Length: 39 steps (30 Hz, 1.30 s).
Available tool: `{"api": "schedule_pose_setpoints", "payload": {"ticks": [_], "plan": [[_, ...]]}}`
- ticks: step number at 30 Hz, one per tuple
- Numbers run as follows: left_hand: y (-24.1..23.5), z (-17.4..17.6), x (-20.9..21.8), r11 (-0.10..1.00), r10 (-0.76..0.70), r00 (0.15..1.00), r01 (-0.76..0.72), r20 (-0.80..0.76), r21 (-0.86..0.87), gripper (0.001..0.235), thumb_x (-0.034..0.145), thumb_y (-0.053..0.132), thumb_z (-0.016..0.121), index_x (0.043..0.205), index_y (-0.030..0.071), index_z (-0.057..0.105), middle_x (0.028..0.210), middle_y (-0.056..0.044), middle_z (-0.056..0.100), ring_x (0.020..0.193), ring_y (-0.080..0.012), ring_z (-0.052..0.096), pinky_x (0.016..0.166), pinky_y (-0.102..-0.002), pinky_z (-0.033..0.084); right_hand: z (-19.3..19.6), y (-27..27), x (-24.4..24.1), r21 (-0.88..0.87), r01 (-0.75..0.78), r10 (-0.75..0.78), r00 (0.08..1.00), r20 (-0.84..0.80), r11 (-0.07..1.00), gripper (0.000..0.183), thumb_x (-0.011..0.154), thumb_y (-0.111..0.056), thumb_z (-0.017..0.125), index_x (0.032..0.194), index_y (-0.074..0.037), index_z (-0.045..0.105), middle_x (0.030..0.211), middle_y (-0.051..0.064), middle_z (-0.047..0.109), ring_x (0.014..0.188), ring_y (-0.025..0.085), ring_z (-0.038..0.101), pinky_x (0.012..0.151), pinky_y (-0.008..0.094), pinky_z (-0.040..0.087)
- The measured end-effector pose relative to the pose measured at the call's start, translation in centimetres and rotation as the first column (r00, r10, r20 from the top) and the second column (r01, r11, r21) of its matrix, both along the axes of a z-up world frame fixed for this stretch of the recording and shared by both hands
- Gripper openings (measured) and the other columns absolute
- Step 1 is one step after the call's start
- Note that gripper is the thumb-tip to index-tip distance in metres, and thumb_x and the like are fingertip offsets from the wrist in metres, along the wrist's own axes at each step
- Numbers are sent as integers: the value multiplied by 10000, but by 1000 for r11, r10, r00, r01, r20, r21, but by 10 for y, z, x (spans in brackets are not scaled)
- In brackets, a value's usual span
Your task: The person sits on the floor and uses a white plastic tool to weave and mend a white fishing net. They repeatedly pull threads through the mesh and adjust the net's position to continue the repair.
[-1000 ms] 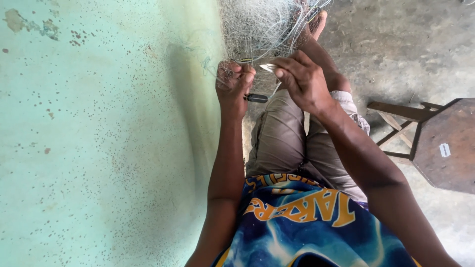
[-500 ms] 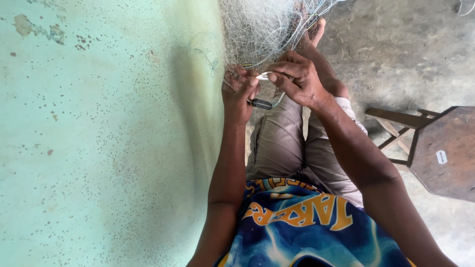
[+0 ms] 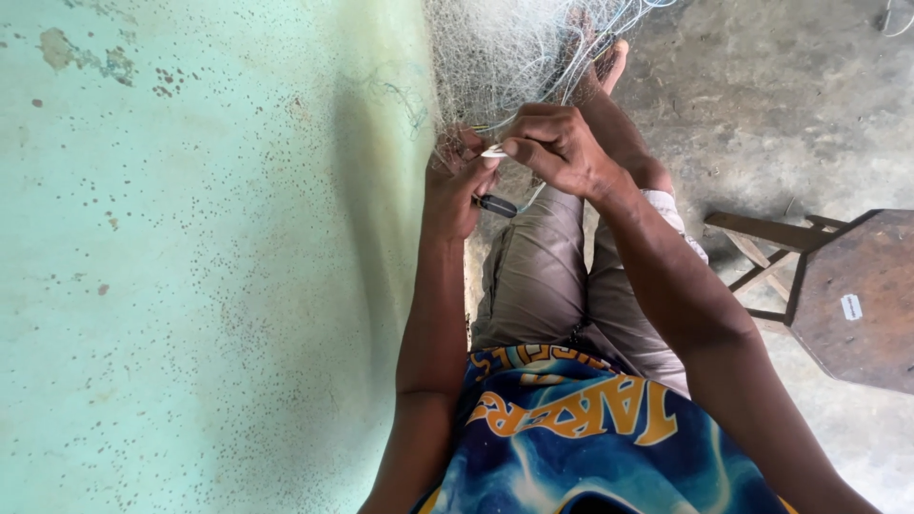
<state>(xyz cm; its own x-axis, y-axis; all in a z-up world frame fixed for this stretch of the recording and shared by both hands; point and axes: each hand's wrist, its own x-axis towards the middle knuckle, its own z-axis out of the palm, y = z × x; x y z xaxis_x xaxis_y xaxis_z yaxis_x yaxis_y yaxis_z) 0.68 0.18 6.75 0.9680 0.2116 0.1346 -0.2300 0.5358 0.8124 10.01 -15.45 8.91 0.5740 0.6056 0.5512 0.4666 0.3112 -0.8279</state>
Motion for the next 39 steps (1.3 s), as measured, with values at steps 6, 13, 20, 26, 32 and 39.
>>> {"api": "schedule_pose_setpoints", "payload": {"ticks": [6,13,20,26,32,39], "plan": [[-2,20,-8,995,-5,964,31,-264,92,79,910,119,775,871,108,707,722,8,626,554,-87,458,520,-270,398,-29,5,-2,-22,193,-183,954,239,981,242,1121,-279,521,1051,-48,542,845,69,599,646,160,535,550,329,461],[-21,25,2,985,126,961,-92,-245,147,167,844,37,692,766,163,615,600,61,461,538,-56,395,476,-264,307,-1,18,-18,96,362,-374,878,299,927,199,940,67,619,1122,35,693,1125,125,469,998,239,480,793,369,516],[-1,-23,0,985,172,963,-170,-207,24,230,913,81,784,1076,144,635,877,14,692,571,-68,421,532,-281,373,43,-67,-7,292,117,99,770,-631,949,310,1145,-413,476,1196,-158,644,863,-27,569,665,96,494,624,265,423],[-4,-18,2,985,169,969,-159,-181,70,241,922,127,804,1102,146,644,854,1,681,599,-87,459,548,-296,402,32,-84,-9,-368,155,-181,983,-37,917,202,1045,-50,737,1181,75,656,976,143,679,728,176,648,618,246,556],[-8,-13,0,973,200,940,-159,-275,165,196,927,244,800,1064,161,688,888,2,706,573,-58,456,521,-251,403,20,-81,-7,-481,59,-97,994,-55,875,237,1071,21,679,848,18,600,653,54,548,462,110,492,405,236,443],[-4,-22,-1,984,167,963,-176,-214,-25,160,1018,252,715,1035,97,753,1131,-70,751,531,-77,474,550,-261,419,48,-75,-8,-475,230,-304,949,-84,849,113,1023,144,646,1024,56,716,1058,127,731,944,195,672,782,295,533]]}}
